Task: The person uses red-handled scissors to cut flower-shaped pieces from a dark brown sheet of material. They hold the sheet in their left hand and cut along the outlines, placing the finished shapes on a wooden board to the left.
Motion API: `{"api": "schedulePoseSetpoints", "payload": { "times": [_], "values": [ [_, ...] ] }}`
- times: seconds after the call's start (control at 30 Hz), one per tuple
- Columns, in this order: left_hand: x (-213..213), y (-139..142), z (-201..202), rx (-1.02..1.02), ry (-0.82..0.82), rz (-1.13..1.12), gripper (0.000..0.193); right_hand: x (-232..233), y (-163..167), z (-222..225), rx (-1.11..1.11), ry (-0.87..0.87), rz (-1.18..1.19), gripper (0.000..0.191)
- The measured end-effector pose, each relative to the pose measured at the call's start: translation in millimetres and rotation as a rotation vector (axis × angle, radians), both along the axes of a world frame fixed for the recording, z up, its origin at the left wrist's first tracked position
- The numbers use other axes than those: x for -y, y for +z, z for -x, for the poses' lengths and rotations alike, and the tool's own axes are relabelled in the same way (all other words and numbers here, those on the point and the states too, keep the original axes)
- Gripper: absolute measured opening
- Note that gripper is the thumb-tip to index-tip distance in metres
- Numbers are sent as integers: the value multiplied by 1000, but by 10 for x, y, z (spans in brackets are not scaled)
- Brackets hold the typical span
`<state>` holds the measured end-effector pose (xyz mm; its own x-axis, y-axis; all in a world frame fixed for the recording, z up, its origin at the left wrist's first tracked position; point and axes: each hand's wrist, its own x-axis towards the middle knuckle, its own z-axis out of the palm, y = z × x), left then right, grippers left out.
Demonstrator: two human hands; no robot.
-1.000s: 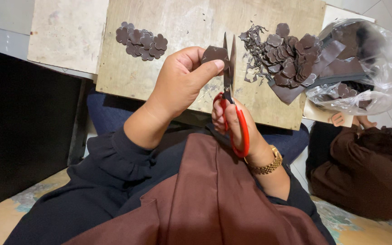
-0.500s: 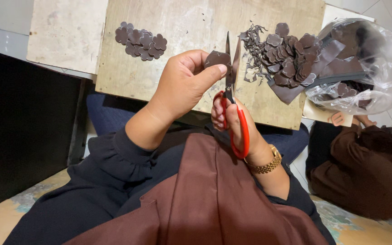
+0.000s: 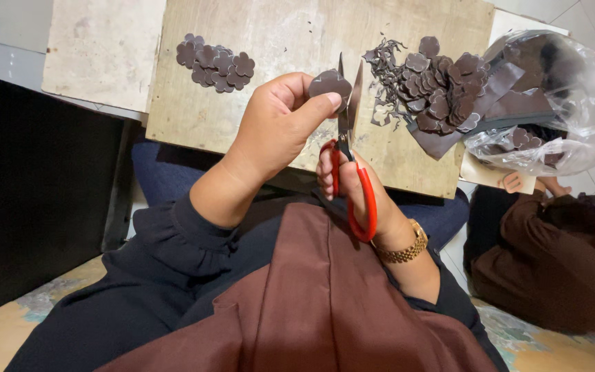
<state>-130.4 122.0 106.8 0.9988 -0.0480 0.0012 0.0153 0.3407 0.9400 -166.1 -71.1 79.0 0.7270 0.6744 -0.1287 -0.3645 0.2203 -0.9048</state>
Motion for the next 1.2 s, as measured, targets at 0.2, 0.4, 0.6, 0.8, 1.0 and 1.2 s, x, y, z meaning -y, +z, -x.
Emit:
{"api": "schedulePoseSetpoints", "payload": {
  "times": [0.2, 0.4, 0.6, 0.8, 1.0, 1.2],
  "values": [
    [-6, 16, 30, 13, 29, -113, 13, -9, -8, -8, 114, -2, 41, 61],
    [22, 34, 42, 36, 39, -118, 13, -15, -22, 4, 116, -42, 48, 62],
    [47, 78, 60, 12, 58, -105, 12, -33, -45, -2, 60, -44, -9, 56],
    [36, 82, 44, 52, 59, -88, 11, -28, -20, -15, -21, -30, -33, 55],
    [-13, 35, 21, -6, 34, -52, 11, -9, 41, -21, 21, 12, -7, 55],
    [-42, 12, 13, -18, 17, 14, 9, -12, 77, -18, 23, 16, 10, 55]
  ]
}}
